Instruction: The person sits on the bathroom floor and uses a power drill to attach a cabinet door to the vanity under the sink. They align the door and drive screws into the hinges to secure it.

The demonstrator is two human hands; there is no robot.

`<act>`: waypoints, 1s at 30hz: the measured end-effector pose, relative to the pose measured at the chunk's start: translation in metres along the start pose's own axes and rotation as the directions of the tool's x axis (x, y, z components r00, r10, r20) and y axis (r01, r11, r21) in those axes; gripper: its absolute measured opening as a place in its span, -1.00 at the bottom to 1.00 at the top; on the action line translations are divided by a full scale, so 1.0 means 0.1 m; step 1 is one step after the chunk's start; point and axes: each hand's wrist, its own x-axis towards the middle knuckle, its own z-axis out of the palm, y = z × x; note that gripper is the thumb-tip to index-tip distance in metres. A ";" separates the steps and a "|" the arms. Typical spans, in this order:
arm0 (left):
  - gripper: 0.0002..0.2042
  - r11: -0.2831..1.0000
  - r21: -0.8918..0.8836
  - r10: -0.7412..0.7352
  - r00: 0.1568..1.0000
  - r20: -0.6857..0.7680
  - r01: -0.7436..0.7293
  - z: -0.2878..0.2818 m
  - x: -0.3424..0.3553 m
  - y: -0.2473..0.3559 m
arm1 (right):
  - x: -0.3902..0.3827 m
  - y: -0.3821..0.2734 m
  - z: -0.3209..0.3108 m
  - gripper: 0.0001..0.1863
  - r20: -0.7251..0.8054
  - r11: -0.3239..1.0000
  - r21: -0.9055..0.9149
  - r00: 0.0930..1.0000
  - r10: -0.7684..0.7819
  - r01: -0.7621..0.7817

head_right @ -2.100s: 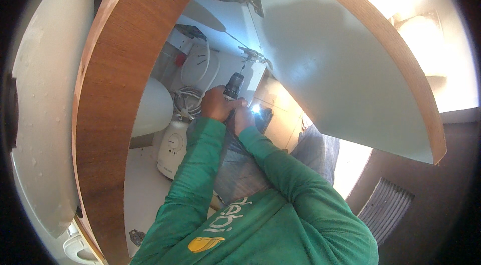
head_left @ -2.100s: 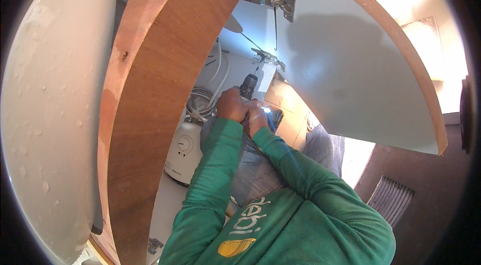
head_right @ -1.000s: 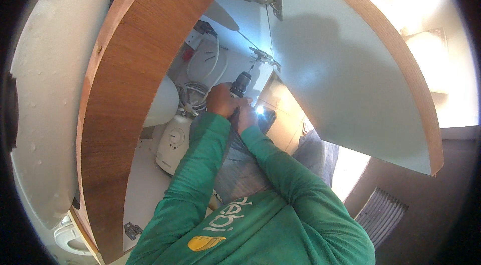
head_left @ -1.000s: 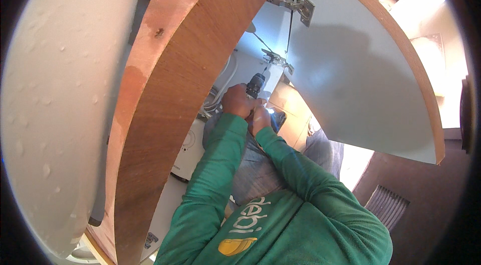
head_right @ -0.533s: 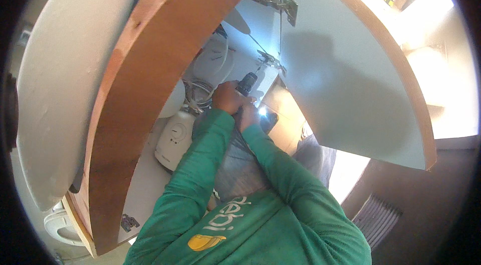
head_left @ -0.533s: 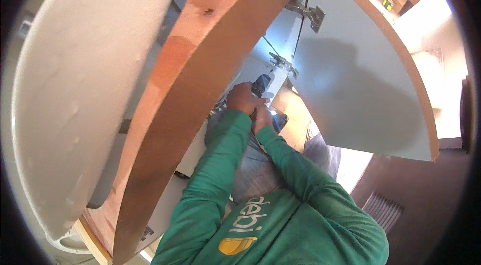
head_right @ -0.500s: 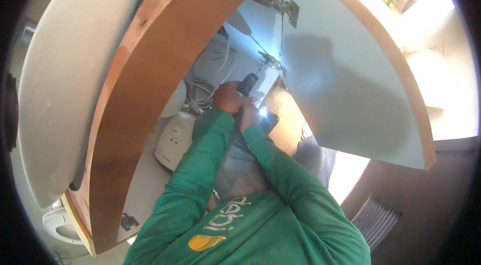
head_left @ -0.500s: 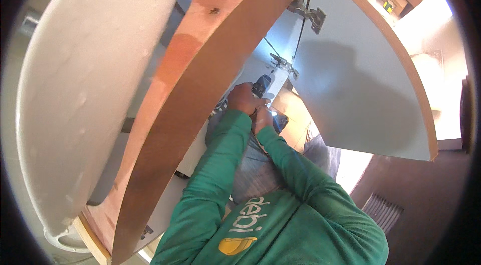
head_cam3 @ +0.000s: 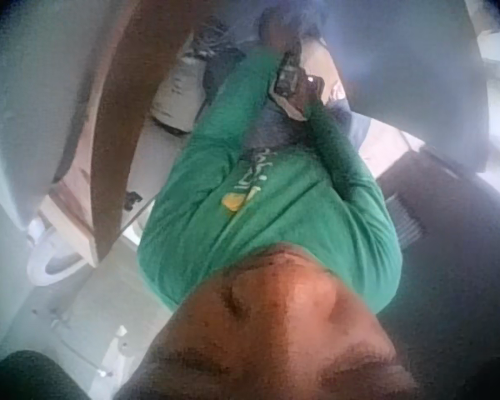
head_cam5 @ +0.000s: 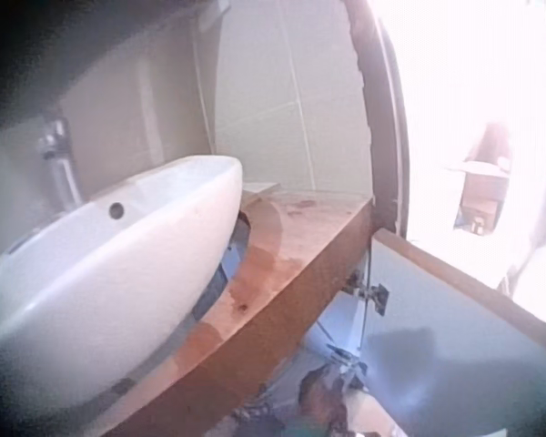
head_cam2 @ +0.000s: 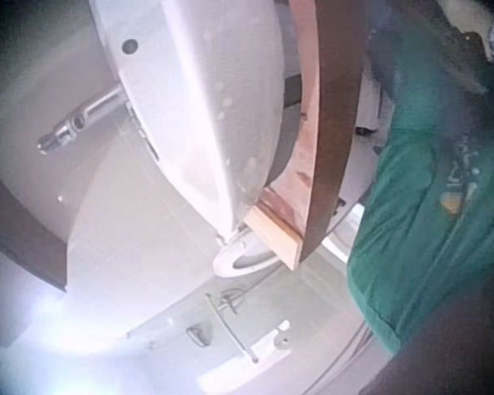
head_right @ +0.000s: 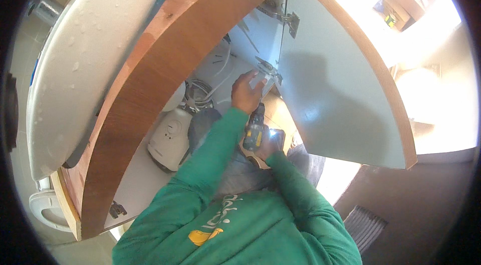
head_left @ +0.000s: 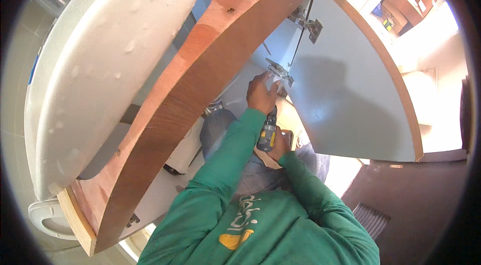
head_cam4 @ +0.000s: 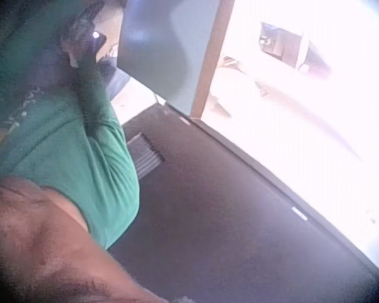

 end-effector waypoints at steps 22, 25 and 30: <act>-0.43 0.681 0.643 0.216 0.935 0.281 -0.350 0.56 0.18 -0.15 | -0.37 0.00 -0.24 -0.20 0.235 0.989 0.041 0.964 0.126 -0.139; -0.47 0.561 0.673 0.271 0.875 0.401 -0.482 0.44 0.32 -0.21 | -0.36 0.08 -0.21 -0.19 0.218 0.988 -0.064 0.964 0.152 -0.141; -0.62 0.691 0.524 0.332 0.863 0.381 -0.497 0.24 0.67 -0.31 | -0.39 0.10 -0.25 -0.17 0.187 0.997 -0.033 0.980 0.071 -0.066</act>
